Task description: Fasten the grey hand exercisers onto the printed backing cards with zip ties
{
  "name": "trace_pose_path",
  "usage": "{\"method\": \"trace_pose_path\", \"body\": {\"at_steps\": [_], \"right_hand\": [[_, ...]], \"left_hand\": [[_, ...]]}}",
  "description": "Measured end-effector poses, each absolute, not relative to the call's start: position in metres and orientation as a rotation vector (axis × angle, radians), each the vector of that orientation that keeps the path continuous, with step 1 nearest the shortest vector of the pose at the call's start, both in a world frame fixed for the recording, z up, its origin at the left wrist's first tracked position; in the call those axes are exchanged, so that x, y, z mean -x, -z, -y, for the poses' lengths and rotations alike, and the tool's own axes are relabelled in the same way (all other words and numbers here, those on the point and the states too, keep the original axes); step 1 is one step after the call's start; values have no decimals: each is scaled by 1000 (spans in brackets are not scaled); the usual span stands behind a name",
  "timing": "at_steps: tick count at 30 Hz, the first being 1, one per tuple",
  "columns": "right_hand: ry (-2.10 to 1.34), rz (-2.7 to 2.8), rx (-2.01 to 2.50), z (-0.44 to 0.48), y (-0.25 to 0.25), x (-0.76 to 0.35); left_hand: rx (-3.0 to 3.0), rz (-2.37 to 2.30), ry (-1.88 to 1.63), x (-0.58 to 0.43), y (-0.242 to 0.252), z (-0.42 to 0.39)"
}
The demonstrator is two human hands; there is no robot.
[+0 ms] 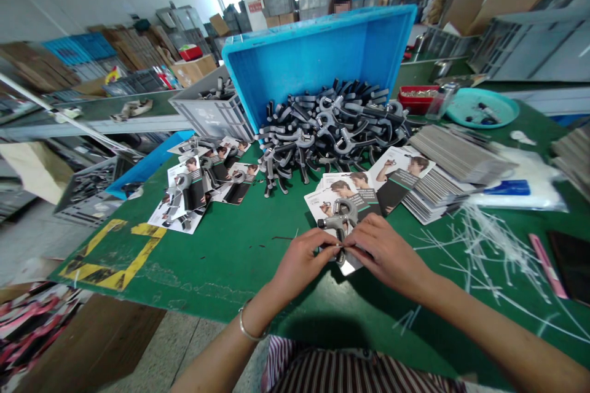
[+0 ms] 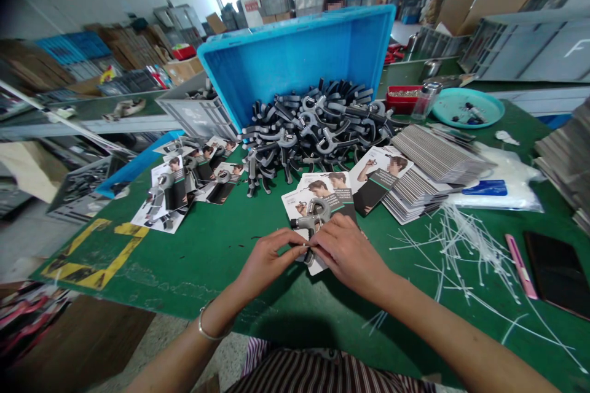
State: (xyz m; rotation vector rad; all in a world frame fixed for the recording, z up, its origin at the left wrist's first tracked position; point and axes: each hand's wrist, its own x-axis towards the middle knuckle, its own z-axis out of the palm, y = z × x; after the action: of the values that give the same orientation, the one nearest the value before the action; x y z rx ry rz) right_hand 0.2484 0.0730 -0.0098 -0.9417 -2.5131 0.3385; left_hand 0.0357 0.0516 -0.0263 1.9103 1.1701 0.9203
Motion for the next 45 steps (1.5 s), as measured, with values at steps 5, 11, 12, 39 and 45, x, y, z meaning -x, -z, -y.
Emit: {"method": "trace_pose_path", "body": {"at_steps": [5,11,12,39,45], "right_hand": [[-310,2510,966,-75,12,-253],[-319,2499,963,-74,13,-254],[-321,2496,961,-73,13,-254],[-655,2189,979,-80,25,-241],[-791,2168,830,-83,34,-240]], "left_hand": [[-1895,-1176,-928,-35,25,-53],[-1921,-1165,-904,-36,27,-54],[-1932,-1165,-896,-37,26,-54],[-1901,-1512,-1122,-64,40,-28],[-2105,-1591,-1134,-59,67,-33]]}}
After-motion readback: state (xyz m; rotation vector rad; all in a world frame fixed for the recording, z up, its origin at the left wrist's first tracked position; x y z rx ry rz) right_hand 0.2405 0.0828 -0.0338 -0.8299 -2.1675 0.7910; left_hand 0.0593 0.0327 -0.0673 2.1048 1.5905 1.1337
